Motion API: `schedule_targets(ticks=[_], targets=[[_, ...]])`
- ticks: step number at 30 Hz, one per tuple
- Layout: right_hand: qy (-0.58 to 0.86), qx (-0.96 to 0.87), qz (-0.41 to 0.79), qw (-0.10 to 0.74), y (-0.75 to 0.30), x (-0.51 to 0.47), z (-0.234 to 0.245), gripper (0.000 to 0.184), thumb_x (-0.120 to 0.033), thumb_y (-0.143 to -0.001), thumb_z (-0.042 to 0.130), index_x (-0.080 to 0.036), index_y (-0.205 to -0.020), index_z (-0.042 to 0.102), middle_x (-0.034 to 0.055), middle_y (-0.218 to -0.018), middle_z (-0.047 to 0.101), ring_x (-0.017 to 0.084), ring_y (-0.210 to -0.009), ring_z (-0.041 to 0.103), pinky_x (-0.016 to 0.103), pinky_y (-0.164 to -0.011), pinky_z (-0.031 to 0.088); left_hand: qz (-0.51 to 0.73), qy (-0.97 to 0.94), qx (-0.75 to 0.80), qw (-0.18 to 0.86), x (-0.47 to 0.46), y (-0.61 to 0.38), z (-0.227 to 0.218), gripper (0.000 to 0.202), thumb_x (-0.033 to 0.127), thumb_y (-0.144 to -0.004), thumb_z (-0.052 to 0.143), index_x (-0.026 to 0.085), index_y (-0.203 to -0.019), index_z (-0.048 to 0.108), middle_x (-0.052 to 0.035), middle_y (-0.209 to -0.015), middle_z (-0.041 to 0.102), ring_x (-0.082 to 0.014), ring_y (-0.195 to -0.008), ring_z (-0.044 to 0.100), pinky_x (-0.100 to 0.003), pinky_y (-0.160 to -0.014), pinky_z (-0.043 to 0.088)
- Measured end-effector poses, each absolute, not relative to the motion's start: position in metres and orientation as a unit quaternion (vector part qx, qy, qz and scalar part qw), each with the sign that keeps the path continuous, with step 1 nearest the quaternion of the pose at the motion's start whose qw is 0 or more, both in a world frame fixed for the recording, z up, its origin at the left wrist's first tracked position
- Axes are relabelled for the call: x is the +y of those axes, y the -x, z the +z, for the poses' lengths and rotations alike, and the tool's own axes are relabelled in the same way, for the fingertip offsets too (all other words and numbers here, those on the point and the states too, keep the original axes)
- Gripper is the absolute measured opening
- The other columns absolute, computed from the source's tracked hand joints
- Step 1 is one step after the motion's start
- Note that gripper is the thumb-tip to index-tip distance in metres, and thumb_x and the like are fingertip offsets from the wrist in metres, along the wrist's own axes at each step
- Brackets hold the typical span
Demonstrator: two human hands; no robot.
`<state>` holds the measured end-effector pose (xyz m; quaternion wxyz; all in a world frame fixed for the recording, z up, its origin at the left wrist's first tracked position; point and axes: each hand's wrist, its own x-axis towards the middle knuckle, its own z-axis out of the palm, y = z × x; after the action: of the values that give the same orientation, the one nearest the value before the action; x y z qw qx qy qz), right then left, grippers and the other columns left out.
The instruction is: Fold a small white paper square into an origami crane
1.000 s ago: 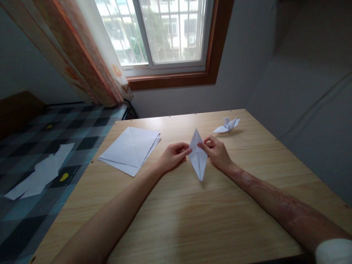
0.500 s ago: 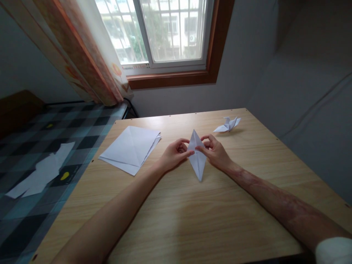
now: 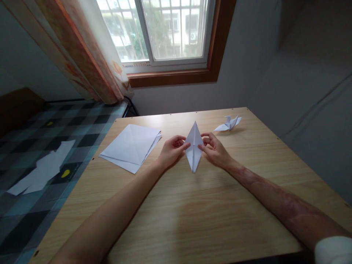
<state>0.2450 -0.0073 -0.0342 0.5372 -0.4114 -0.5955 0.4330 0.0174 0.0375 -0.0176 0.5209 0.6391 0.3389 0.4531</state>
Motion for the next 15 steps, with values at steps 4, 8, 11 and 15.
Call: schedule_targets(ticks=[4,8,11,15], targets=[[0.419,-0.581,0.463,0.522,-0.2444,-0.0086,-0.0319,0.052,-0.052,-0.089,0.086,-0.028,-0.127,0.059,0.0017,-0.092,0.080,0.024,-0.086,0.074,0.038,-0.083,0.057,0.447,-0.643,0.348,0.515,0.0350,-0.0174,-0.0170,0.046,0.055,-0.084,0.092,0.017,-0.101,0.074,-0.0003,-0.079,0.070,-0.0119,-0.067,0.059,-0.023,-0.061,0.044],[0.421,-0.585,0.450,0.527,-0.2447,-0.0087,-0.0300,0.052,-0.052,-0.091,0.085,-0.027,-0.127,0.057,-0.0008,-0.088,0.078,0.022,-0.081,0.071,0.035,-0.079,0.055,0.424,-0.663,0.379,0.487,0.0322,-0.0179,-0.0166,0.046,0.059,-0.092,0.084,0.018,-0.109,0.072,-0.0013,-0.083,0.070,-0.0126,-0.066,0.059,-0.024,-0.058,0.043],[0.428,-0.585,0.427,0.539,-0.2451,-0.0079,-0.0302,0.050,-0.053,-0.092,0.084,-0.027,-0.125,0.057,-0.0027,-0.084,0.075,0.019,-0.075,0.066,0.033,-0.073,0.051,0.438,-0.683,0.397,0.428,0.0324,-0.0197,-0.0172,0.043,0.060,-0.102,0.071,0.018,-0.110,0.073,-0.0047,-0.095,0.070,-0.0159,-0.078,0.063,-0.027,-0.070,0.051],[0.431,-0.581,0.414,0.552,-0.2453,-0.0063,-0.0325,0.049,-0.055,-0.092,0.083,-0.028,-0.123,0.056,-0.0029,-0.083,0.074,0.018,-0.068,0.061,0.031,-0.065,0.048,0.453,-0.718,0.392,0.353,0.0337,-0.0200,-0.0175,0.040,0.056,-0.110,0.058,0.019,-0.111,0.074,-0.0087,-0.113,0.070,-0.0205,-0.102,0.066,-0.032,-0.091,0.054]])
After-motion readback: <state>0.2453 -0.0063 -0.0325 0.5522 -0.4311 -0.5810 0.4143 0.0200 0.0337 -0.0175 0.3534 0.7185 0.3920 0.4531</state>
